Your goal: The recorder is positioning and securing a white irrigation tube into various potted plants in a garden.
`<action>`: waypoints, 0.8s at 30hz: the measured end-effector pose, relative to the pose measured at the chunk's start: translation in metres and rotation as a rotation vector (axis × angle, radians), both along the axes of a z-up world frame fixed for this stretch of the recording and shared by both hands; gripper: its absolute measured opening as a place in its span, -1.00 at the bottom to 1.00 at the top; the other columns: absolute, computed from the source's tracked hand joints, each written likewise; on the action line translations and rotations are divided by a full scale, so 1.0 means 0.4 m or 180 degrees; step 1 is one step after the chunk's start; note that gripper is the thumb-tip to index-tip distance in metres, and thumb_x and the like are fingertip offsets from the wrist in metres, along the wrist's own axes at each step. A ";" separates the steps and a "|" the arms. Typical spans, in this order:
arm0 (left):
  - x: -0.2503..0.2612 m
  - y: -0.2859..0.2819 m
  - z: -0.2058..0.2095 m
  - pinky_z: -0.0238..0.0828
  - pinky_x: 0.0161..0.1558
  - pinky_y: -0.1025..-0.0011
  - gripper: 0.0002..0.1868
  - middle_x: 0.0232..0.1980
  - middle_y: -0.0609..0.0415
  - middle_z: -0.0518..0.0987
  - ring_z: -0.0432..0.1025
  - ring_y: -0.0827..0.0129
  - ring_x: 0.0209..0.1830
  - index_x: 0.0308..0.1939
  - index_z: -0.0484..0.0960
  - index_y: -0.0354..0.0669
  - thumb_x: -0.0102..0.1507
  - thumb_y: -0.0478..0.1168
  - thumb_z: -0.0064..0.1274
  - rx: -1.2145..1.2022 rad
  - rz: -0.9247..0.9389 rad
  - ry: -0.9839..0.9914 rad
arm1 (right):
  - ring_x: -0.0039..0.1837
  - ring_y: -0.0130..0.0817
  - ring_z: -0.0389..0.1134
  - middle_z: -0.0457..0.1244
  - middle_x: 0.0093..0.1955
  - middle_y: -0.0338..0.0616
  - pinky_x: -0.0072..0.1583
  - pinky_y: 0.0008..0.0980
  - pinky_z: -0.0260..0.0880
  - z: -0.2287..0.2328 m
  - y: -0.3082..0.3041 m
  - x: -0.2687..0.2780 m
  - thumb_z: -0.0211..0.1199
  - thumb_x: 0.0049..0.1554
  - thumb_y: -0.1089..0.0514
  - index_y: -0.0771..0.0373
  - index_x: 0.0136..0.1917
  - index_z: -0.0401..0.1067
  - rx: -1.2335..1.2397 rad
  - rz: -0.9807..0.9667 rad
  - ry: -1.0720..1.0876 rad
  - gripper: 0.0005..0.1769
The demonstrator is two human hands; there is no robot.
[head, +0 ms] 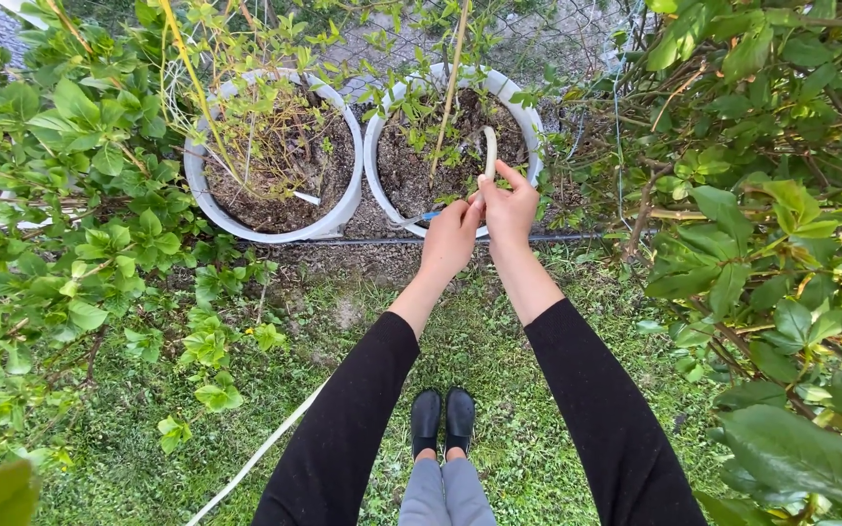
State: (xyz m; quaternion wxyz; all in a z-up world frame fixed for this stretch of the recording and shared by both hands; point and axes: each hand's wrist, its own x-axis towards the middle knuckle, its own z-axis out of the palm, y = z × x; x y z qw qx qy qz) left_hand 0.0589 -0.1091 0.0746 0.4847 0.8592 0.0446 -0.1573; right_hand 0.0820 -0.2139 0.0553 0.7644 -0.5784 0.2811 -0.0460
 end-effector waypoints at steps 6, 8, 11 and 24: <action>-0.004 0.016 0.025 0.39 -0.27 0.13 -0.53 -0.30 -0.14 0.65 0.55 0.01 -0.32 -0.16 0.64 -0.23 0.41 0.10 -0.17 0.0011 0.0027 0.0073 | -0.29 -0.44 0.41 0.40 -0.27 -0.07 -0.29 -0.47 0.36 -0.006 0.011 0.000 0.29 0.18 0.30 0.41 0.45 0.29 0.0097 0.0049 -0.0043 -0.42; -0.009 0.019 0.010 0.40 -0.27 0.13 -0.53 -0.29 -0.14 0.65 0.55 0.01 -0.31 -0.16 0.63 -0.24 0.41 0.10 -0.17 0.0005 0.0024 0.0079 | -0.30 -0.44 0.40 0.40 -0.28 -0.07 -0.29 -0.47 0.35 -0.004 0.014 -0.004 0.28 0.17 0.30 0.41 0.46 0.28 0.0105 0.0074 -0.0033 -0.40; -0.011 0.023 -0.013 0.41 -0.26 0.12 -0.52 -0.26 -0.14 0.66 0.56 0.01 -0.28 -0.17 0.62 -0.25 0.41 0.10 -0.17 -0.0020 -0.0011 -0.0127 | -0.31 -0.46 0.38 0.39 -0.29 -0.08 -0.31 -0.47 0.32 -0.002 0.017 -0.008 0.28 0.19 0.30 0.40 0.47 0.27 0.0096 0.0083 -0.0083 -0.41; -0.020 0.028 -0.006 0.43 -0.24 0.13 -0.53 -0.24 -0.12 0.66 0.57 0.03 -0.26 -0.15 0.61 -0.23 0.41 0.12 -0.16 -0.0025 -0.0025 0.0017 | -0.31 -0.47 0.39 0.40 -0.27 -0.09 -0.30 -0.45 0.35 0.022 0.021 -0.025 0.24 0.21 0.29 0.33 0.47 0.28 0.0023 0.0112 -0.0033 -0.43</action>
